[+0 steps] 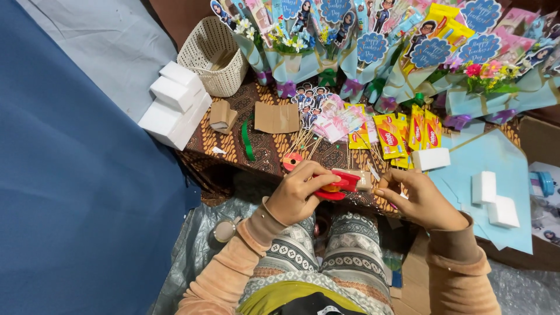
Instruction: Assembling small cardboard boxes and foam bases for floral arrangements using tape and scissors.
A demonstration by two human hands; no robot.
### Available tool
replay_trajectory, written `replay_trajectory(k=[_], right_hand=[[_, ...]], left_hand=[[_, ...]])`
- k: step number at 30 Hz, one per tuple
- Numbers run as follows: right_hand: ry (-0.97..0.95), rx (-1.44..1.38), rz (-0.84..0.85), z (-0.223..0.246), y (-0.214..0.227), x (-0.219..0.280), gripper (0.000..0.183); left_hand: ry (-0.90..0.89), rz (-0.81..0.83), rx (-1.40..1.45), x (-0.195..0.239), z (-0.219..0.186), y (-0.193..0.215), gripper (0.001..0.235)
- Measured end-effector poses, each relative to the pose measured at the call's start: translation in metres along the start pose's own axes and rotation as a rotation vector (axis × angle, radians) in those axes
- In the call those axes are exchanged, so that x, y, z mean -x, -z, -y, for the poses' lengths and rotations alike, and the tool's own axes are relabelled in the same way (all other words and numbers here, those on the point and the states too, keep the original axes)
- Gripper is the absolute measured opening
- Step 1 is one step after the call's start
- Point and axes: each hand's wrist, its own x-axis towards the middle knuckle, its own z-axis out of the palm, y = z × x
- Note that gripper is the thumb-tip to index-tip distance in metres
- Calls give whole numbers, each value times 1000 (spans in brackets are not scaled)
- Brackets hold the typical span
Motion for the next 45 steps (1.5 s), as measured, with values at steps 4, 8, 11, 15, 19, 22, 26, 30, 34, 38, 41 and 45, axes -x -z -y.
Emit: replay_trajectory(k=[4, 8, 11, 15, 19, 22, 26, 30, 34, 38, 41, 45], right_hand=[[-27, -25, -7, -1, 0, 1, 6], [-39, -53, 6, -5, 0, 2, 8], [-7, -52, -5, -2, 1, 1, 8], [-28, -13, -16, -10, 2, 1, 13], [-31, 19, -28, -10, -1, -1, 10], [-61, 23, -58, -11, -11, -3, 10], [-98, 154, -182, -64, -35, -9, 11], [-116, -25, -279, -68, -44, 1, 5], [-166, -229, -344, -83, -53, 19, 7], [-220, -474, -416, -89, -73, 38, 7], [-221, -679, -487, -85, -82, 41, 8], [-200, -809, -554, -87, -88, 39, 7]], left_hand=[[3, 18, 50, 2, -1, -1, 42], [-6, 14, 49, 3, 1, -4, 44], [-20, -9, 41, 3, 3, -7, 46], [-34, -10, 41, 2, 2, -6, 43], [-10, -13, 68, 1, 1, -6, 44], [-18, -54, 129, 8, 14, -17, 34], [149, -143, 552, 9, 34, -16, 32], [262, -273, 347, 5, 62, 24, 35], [502, -339, -151, 45, 150, 45, 37], [732, -330, -321, 69, 191, 23, 35], [732, -198, -663, 76, 214, 1, 40], [798, -105, -765, 75, 213, -7, 37]])
